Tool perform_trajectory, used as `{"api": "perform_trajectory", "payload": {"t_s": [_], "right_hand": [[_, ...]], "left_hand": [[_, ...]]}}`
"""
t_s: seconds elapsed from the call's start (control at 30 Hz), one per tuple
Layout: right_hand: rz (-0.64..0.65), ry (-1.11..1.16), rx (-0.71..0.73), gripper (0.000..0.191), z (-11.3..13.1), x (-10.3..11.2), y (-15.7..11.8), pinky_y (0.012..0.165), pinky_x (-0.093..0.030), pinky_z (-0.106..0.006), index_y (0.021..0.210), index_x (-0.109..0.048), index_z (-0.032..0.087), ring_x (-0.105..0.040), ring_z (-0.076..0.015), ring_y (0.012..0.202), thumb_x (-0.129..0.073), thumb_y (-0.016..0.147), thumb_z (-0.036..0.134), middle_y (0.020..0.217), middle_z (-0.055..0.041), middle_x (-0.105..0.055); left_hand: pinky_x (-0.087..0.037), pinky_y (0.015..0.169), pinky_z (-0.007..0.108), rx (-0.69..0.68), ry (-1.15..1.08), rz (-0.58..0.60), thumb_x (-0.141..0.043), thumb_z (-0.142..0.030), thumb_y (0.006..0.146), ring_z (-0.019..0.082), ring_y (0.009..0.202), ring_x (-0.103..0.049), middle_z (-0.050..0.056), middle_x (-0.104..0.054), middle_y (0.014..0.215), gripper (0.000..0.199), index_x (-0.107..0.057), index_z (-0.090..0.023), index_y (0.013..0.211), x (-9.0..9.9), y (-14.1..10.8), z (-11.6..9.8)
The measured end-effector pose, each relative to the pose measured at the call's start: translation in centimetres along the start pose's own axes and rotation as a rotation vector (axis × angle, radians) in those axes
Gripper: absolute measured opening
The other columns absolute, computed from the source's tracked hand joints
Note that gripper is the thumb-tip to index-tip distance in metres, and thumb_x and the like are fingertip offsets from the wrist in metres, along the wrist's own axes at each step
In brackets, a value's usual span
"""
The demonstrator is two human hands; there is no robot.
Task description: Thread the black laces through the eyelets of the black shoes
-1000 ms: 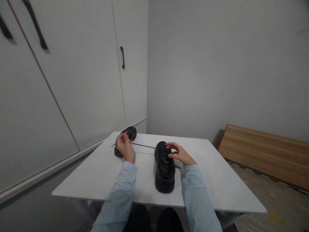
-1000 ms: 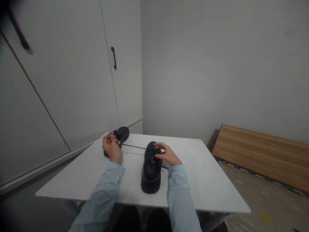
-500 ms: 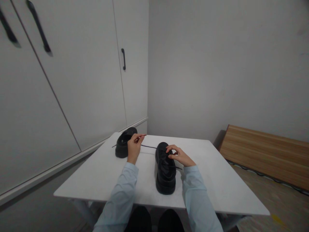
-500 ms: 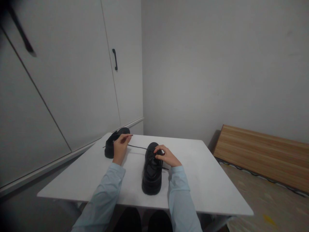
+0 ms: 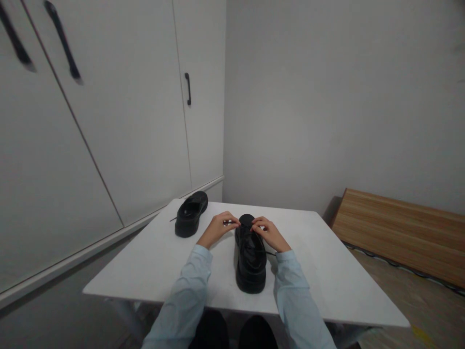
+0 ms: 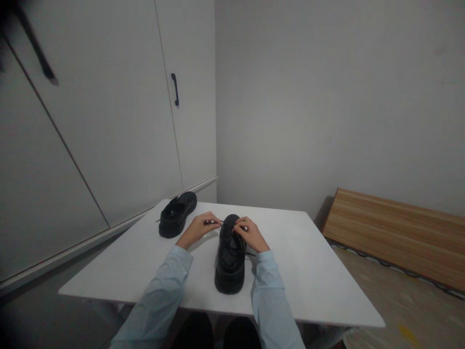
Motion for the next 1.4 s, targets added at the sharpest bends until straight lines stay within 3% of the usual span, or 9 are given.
{"api": "perform_trajectory", "payload": {"t_s": [0.53, 0.83, 1.1, 1.4], "right_hand": [[0.023, -0.121, -0.066, 0.017, -0.2, -1.0, 0.3, 0.101, -0.032, -0.041, 0.073, -0.072, 0.022, -0.047, -0.0221, 0.108, -0.056, 0.078, 0.020, 0.111, -0.0045, -0.060], [0.060, -0.082, -0.104, 0.017, -0.7, -1.1, 0.4, 0.102, -0.030, -0.045, 0.074, -0.072, 0.026, -0.043, -0.0230, 0.109, -0.056, 0.078, 0.019, 0.116, -0.0021, -0.058], [0.125, -0.132, -0.141, 0.020, -1.3, -1.5, 0.7, 0.101, -0.029, -0.046, 0.072, -0.070, 0.025, -0.039, -0.0241, 0.110, -0.052, 0.080, 0.018, 0.121, -0.0021, -0.054], [0.095, -0.142, -0.133, 0.014, -1.0, -1.4, 0.6, 0.098, -0.031, -0.048, 0.071, -0.067, 0.025, -0.041, -0.0240, 0.108, -0.056, 0.080, 0.022, 0.112, -0.0033, -0.055]], "left_hand": [[-0.041, 0.062, 0.023, 0.007, 0.028, 0.093, -0.068, -0.030, 0.074, 0.012, 0.067, -0.053, 0.004, -0.064, 0.076, 0.015, -0.074, -0.017, 0.079, -1.0, 0.2, -0.3], [-0.044, 0.067, 0.025, 0.108, -0.079, 0.074, -0.071, -0.032, 0.070, 0.015, 0.071, -0.060, 0.003, -0.069, 0.073, 0.018, -0.069, -0.015, 0.076, -1.6, 0.2, -0.1], [-0.041, 0.065, 0.024, 0.079, -0.029, 0.084, -0.071, -0.037, 0.070, 0.013, 0.068, -0.055, 0.004, -0.066, 0.072, 0.022, -0.070, -0.015, 0.069, -1.8, 0.2, 0.3], [-0.042, 0.065, 0.025, 0.099, -0.043, 0.094, -0.067, -0.037, 0.073, 0.014, 0.070, -0.058, 0.004, -0.066, 0.074, 0.023, -0.069, -0.015, 0.071, -1.7, 0.2, -0.2]]}}
Point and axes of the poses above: each hand's wrist, its own y-axis towards the middle knuckle, its own x-axis out of the back of the hand, z = x × y, the point moved 3 cm from there along y, towards the middle knuckle
